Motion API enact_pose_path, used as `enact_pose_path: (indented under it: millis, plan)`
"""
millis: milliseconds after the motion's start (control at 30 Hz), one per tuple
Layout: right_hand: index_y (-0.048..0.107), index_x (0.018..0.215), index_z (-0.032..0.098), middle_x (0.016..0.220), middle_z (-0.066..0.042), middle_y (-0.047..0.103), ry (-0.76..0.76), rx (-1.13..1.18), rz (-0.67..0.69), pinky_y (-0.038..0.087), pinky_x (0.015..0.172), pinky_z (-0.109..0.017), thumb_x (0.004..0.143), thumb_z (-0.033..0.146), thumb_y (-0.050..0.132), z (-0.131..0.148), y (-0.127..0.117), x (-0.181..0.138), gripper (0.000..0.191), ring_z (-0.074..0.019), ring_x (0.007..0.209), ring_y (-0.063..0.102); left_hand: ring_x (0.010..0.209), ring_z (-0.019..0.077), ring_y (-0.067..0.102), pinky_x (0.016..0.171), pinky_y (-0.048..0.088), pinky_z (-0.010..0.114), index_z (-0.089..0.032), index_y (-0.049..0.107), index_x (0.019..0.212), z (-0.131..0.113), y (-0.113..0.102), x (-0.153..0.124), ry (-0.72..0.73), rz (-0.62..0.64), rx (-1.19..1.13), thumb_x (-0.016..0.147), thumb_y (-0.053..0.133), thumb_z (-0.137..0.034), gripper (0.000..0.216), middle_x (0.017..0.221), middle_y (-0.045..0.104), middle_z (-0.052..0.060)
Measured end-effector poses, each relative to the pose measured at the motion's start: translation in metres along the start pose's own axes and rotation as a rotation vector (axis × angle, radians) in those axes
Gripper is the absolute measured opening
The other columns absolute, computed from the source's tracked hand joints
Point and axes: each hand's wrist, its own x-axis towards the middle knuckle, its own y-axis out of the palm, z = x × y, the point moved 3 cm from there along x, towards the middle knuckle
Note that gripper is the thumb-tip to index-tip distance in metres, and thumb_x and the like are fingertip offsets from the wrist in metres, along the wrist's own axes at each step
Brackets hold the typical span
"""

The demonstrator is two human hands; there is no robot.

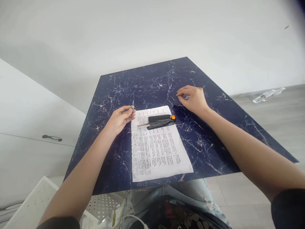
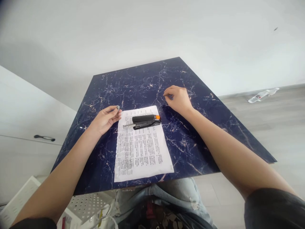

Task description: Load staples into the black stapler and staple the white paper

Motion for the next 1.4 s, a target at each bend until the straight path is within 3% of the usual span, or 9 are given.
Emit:
enact_pose_path:
  millis: [100,233,367,600,833,1400]
  plan:
    - [0.082,0.083,0.023,0.096,-0.006,0.083,0.020,0.015,0.028,0.065,0.074,-0.041,0.083,0.016,0.063,-0.001,0.001,0.000,0.020,-0.0237,0.077,0.076,0.082,0.0150,0.077,0.081,0.066,0.028,-0.019,0.080,0.092,0.000,0.000,-0.001,-0.017,-0.012,-0.015,0.067,0.104,-0.029,0.036,0.087,0.081,0.004]
    - [0.081,0.085,0.023,0.093,-0.005,0.082,0.021,0.022,0.045,0.064,0.073,-0.039,0.083,0.016,0.063,-0.001,0.002,-0.001,0.020,-0.0218,0.072,0.074,0.083,0.0147,0.076,0.085,0.065,0.030,-0.020,0.082,0.092,-0.001,0.006,-0.005,0.026,0.080,0.055,0.065,0.104,-0.033,0.038,0.090,0.081,0.004]
    - [0.081,0.085,0.022,0.090,-0.006,0.082,0.026,0.027,0.064,0.063,0.074,-0.039,0.083,0.016,0.062,-0.001,0.002,-0.001,0.020,-0.0216,0.070,0.073,0.091,0.0169,0.074,0.092,0.062,0.035,-0.020,0.080,0.088,-0.005,0.012,-0.011,0.218,0.219,0.319,0.070,0.099,-0.031,0.029,0.099,0.079,0.005]
    - [0.081,0.085,0.021,0.090,-0.005,0.081,0.004,0.050,0.112,0.062,0.074,-0.038,0.083,0.014,0.062,0.002,0.004,-0.002,0.020,-0.0221,0.074,0.075,0.086,0.0172,0.062,0.080,0.049,0.035,-0.023,0.075,0.085,-0.009,0.025,-0.022,0.428,0.481,0.734,0.083,0.087,-0.032,0.015,0.095,0.073,0.004]
    - [0.080,0.085,0.022,0.090,-0.005,0.081,0.019,0.063,0.155,0.063,0.074,-0.038,0.083,0.014,0.065,0.001,0.006,-0.003,0.018,-0.0218,0.073,0.075,0.078,0.0160,0.054,0.073,0.041,0.033,-0.023,0.073,0.086,-0.010,0.030,-0.025,0.413,0.491,0.921,0.082,0.085,-0.034,0.017,0.087,0.069,0.002]
    - [0.082,0.088,0.023,0.092,-0.005,0.082,0.023,0.087,0.201,0.063,0.075,-0.039,0.084,0.017,0.066,0.002,0.008,-0.004,0.018,-0.0219,0.075,0.075,0.073,0.0162,0.059,0.071,0.046,0.033,-0.023,0.072,0.081,-0.008,0.033,-0.024,0.407,0.478,0.934,0.078,0.087,-0.038,0.021,0.088,0.074,0.004]
